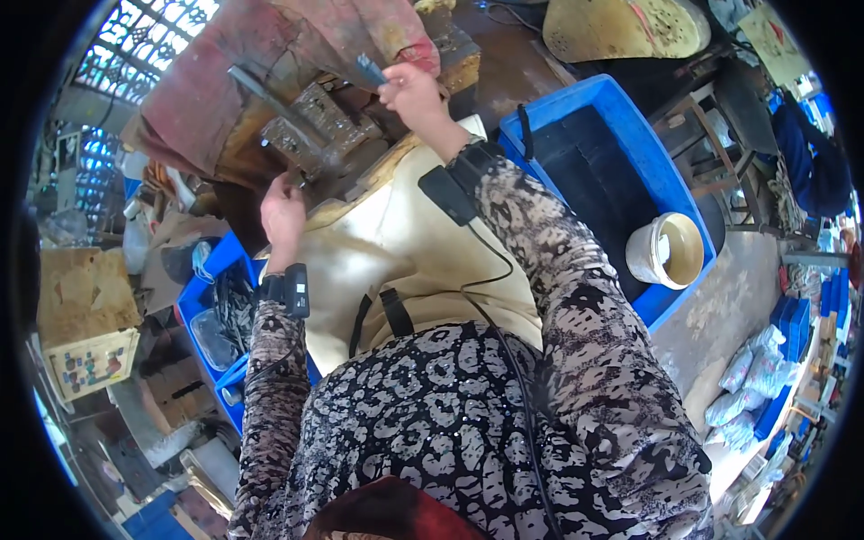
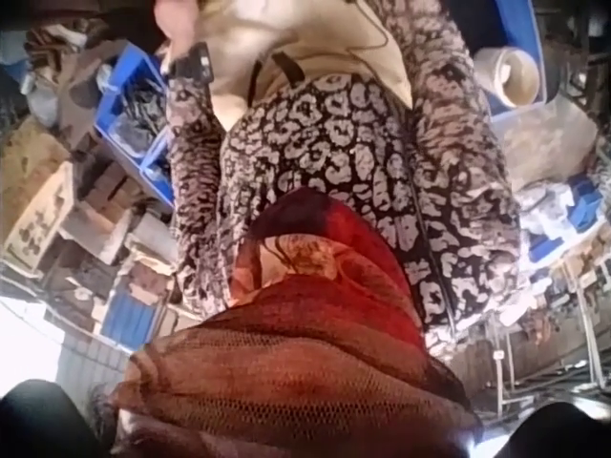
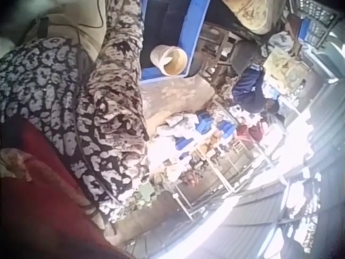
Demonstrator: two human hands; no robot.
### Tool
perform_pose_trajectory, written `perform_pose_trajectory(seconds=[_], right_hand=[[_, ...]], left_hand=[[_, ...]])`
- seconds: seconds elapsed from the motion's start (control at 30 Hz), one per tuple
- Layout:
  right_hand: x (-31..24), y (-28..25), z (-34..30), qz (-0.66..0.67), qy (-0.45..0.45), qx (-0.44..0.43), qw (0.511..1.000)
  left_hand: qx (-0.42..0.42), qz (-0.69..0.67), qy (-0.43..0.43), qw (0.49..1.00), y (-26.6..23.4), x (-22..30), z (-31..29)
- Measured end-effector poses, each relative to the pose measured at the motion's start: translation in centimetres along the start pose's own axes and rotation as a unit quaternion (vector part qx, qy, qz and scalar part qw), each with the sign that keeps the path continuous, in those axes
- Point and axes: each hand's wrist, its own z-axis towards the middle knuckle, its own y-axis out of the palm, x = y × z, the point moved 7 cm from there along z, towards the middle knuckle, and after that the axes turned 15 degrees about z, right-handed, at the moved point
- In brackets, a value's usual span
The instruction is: Assembling small metal components using a manual press machine.
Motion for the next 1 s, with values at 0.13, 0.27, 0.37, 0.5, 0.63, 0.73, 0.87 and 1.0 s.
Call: perform_pose_trajectory(seconds=[0.13, 0.27, 0.37, 0.5, 0.63, 0.73, 0.87, 1.0], right_hand=[[-6.1, -5.5, -2.7, 0.004, -0.105, 0.136, 0.985], [-7.4, -15.2, -6.1, -0.034, -0.029, 0.280, 0.959], [-6.5, -20.3, -8.5, -0.061, -0.016, 0.364, 0.929], [-4.6, -25.0, -8.8, -0.181, 0.017, 0.357, 0.916], [-2.9, -26.0, -9.1, -0.193, 0.034, 0.438, 0.877], [-2.1, -24.7, -8.6, -0.209, 0.019, 0.462, 0.862], [-0.3, -19.9, -6.0, -0.459, 0.091, 0.379, 0.799], [-1.0, -24.0, -5.3, -0.851, 0.063, 0.204, 0.479]], left_hand=[[0.009, 0.002, -0.002, 1.000, -0.1, -0.4, 0.1], [0.010, -0.004, 0.010, 1.000, 0.1, -0.9, 0.4], [-0.008, 0.006, -0.001, 1.000, 0.2, -1.0, -0.1], [-0.001, 0.005, 0.001, 1.000, 0.5, -0.2, -0.6], [0.001, 0.004, 0.003, 1.000, 1.1, -0.2, -0.1], [-0.013, 0.011, -0.014, 1.000, 0.9, -0.1, 0.8], [0.038, 0.045, -0.013, 0.998, -1.7, -3.7, 1.0], [0.107, 0.014, 0.051, 0.993, -2.9, -0.3, 0.9]])
